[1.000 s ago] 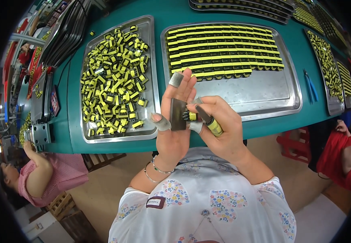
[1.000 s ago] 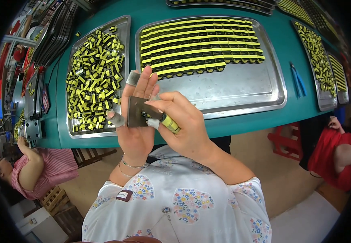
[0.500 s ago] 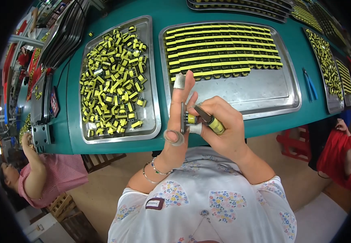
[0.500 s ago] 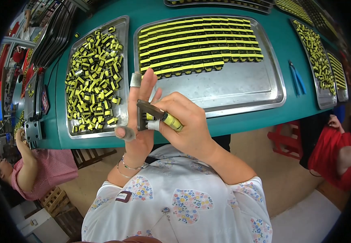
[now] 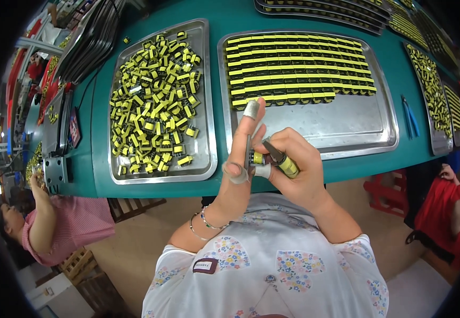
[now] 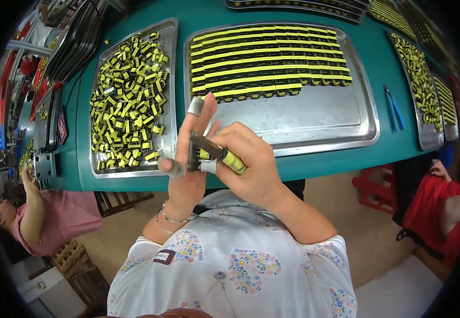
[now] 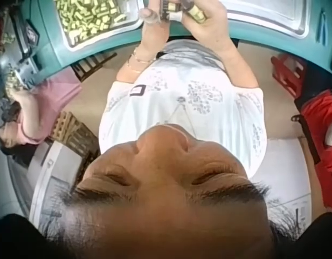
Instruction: The person trims and sorts small yellow and black electronic components from one metal tray into a sorting tray using pliers.
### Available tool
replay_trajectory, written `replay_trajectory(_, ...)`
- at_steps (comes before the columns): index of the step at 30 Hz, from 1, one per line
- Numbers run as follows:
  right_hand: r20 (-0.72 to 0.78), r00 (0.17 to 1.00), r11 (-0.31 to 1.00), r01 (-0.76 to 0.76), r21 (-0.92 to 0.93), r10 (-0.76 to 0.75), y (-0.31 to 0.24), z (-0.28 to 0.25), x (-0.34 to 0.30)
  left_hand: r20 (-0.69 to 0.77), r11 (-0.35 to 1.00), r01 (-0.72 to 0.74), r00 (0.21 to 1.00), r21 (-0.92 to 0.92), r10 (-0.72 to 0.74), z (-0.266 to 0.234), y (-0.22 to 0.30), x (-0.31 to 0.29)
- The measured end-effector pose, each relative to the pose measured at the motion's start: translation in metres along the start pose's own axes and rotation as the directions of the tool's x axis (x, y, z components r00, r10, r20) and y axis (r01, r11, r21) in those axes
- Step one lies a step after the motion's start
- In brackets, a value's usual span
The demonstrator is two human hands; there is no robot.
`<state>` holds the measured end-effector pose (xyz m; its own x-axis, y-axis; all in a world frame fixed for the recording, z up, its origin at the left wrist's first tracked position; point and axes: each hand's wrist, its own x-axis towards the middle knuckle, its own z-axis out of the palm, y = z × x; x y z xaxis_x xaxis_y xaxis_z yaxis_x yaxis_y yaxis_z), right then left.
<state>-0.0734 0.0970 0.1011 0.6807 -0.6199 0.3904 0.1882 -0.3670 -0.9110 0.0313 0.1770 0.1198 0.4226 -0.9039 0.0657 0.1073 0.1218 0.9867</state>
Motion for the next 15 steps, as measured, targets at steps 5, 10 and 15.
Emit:
replay_trajectory(5, 0.040, 0.978, 0.951, 0.209, -0.227, -0.205, -0.007, -0.005, 0.004, 0.210, 0.831, 0.215, 0.970, -0.513, -0.121, -0.012, -0.004, -0.002)
replay_trajectory(10, 0.144, 0.905, 0.844, 0.426, -0.327, -0.401, 0.006, -0.004, -0.002, 0.250, 0.955, 0.209, 0.956, -0.213, -0.153, -0.017, -0.003, -0.008)
replay_trajectory(15, 0.100, 0.905, 0.841, 0.422, -0.337, -0.414, 0.001, -0.005, -0.008, 0.138, 0.990, 0.136, 0.982, -0.046, -0.128, -0.030, -0.010, -0.011)
